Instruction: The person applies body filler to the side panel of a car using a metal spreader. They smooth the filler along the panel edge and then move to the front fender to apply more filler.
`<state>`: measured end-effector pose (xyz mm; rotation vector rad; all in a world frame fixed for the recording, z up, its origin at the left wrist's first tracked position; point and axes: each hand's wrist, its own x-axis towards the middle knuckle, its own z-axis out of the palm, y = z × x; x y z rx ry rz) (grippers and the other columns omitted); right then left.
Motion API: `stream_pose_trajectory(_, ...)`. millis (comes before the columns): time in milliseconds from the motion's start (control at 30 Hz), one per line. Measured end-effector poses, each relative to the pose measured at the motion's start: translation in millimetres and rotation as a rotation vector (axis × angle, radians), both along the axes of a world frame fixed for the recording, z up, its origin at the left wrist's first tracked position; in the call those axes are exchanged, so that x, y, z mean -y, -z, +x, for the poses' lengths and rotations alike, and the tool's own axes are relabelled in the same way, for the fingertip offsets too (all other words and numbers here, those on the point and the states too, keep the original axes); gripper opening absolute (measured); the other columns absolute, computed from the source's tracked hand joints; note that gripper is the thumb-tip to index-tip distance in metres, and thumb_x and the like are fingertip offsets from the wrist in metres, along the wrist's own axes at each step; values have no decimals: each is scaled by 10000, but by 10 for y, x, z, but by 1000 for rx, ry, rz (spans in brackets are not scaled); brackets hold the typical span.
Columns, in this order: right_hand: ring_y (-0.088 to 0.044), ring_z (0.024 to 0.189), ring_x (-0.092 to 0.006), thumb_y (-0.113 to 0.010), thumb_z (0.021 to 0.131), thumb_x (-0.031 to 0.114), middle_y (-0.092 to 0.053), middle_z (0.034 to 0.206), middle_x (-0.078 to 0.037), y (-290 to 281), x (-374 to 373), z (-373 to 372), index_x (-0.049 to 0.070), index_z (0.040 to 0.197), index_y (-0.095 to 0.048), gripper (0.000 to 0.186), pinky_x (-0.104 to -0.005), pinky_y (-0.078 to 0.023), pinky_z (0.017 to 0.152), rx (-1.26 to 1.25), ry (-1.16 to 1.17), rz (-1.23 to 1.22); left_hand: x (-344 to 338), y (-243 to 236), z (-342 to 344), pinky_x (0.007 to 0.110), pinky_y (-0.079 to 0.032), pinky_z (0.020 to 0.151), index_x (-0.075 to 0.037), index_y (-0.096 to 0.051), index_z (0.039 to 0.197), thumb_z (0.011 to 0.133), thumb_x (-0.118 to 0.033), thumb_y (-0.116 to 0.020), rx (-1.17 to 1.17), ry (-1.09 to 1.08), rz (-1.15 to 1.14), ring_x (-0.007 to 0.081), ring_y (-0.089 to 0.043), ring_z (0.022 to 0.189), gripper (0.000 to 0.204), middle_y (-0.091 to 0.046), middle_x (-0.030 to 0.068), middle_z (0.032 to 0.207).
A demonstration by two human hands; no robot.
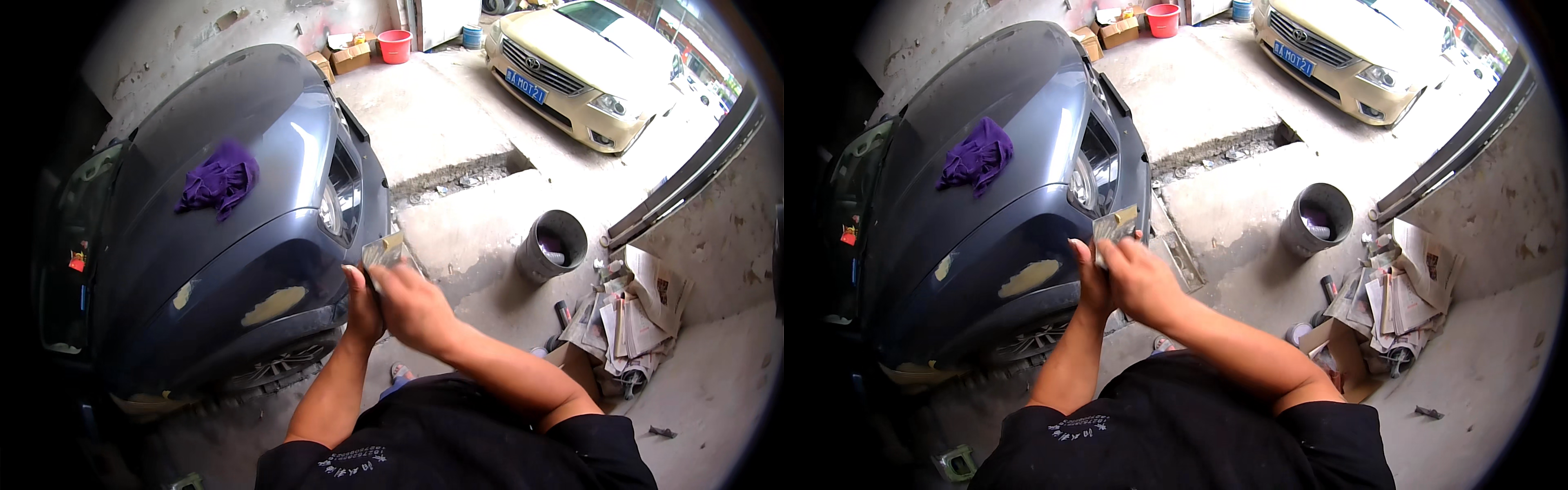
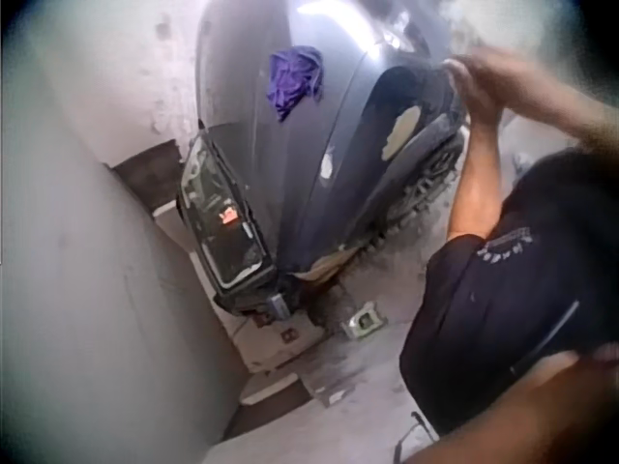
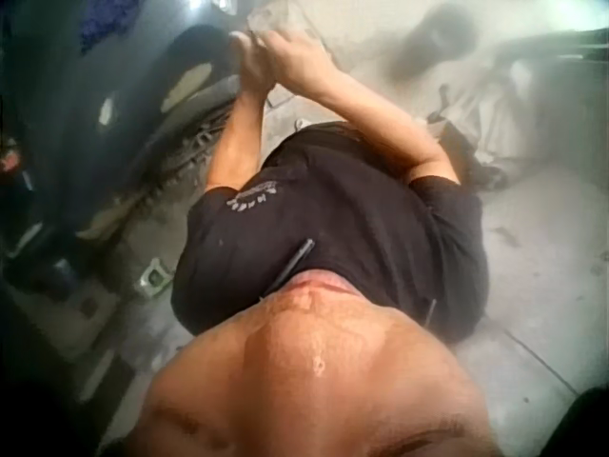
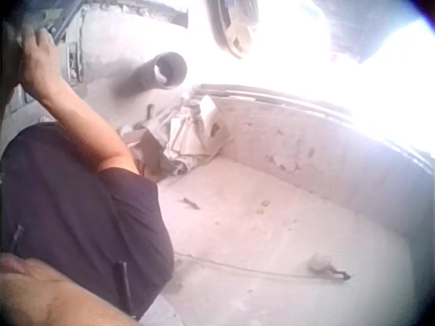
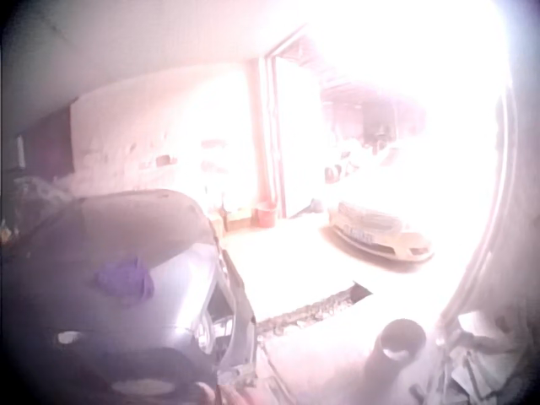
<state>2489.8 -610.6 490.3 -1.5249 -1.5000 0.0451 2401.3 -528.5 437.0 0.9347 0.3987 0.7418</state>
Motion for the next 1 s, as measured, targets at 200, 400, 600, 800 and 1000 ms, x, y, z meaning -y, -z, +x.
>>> stream_pose_trajectory(200, -595, 778, -333, -560, 798, 75, -541, 823, -140, 34, 20, -39, 4, 1130, -535, 340, -400, -503, 651, 61, -34, -14, 0, -149, -18, 347, -436, 939, -44, -429, 1315, 917, -704, -180, 24, 26, -6, 198, -561, 1075, 810, -570, 101, 1179)
stream_pose_trajectory(400, -599, 777, -341, -546, 809, 68, -550, 843, -148, -8, -113, 87, 7, 1143, -545, 339, -417, -503, 644, -14, 22, -13, 45, -110, -12, 345, -421, 962, -25, -444, 1305, 918, -700, -184, 19, -7, 30, 202, -549, 1097, 821, -554, 96, 1231)
stream_pose_trajectory(600, -601, 736, -353, -539, 773, -25, -565, 833, -164, -46, -224, 219, -3, 1151, -552, 379, -409, -502, 653, -63, 72, -136, 116, -206, 64, 352, -444, 941, -26, -437, 1319, 926, -683, -205, -48, -87, 38, 209, -576, 1057, 800, -583, 117, 1212)
stream_pose_trajectory(800, -594, 776, -356, -505, 797, 1, -558, 844, -168, 31, -166, 65, -15, 1128, -540, 334, -403, -499, 702, -56, 60, -60, 16, -112, -26, 351, -413, 985, 6, -441, 1314, 935, -658, -245, -1, -51, 56, 220, -545, 1125, 790, -557, 128, 1251)
stream_pose_trajectory(1000, -590, 769, -370, -514, 803, 24, -550, 847, -176, 78, -18, -100, -12, 1127, -535, 326, -421, -498, 679, -84, 23, -12, -66, -78, -60, 369, -413, 999, 9, -421, 1341, 930, -669, -226, -43, -7, 121, 246, -531, 1165, 816, -529, 150, 1304)
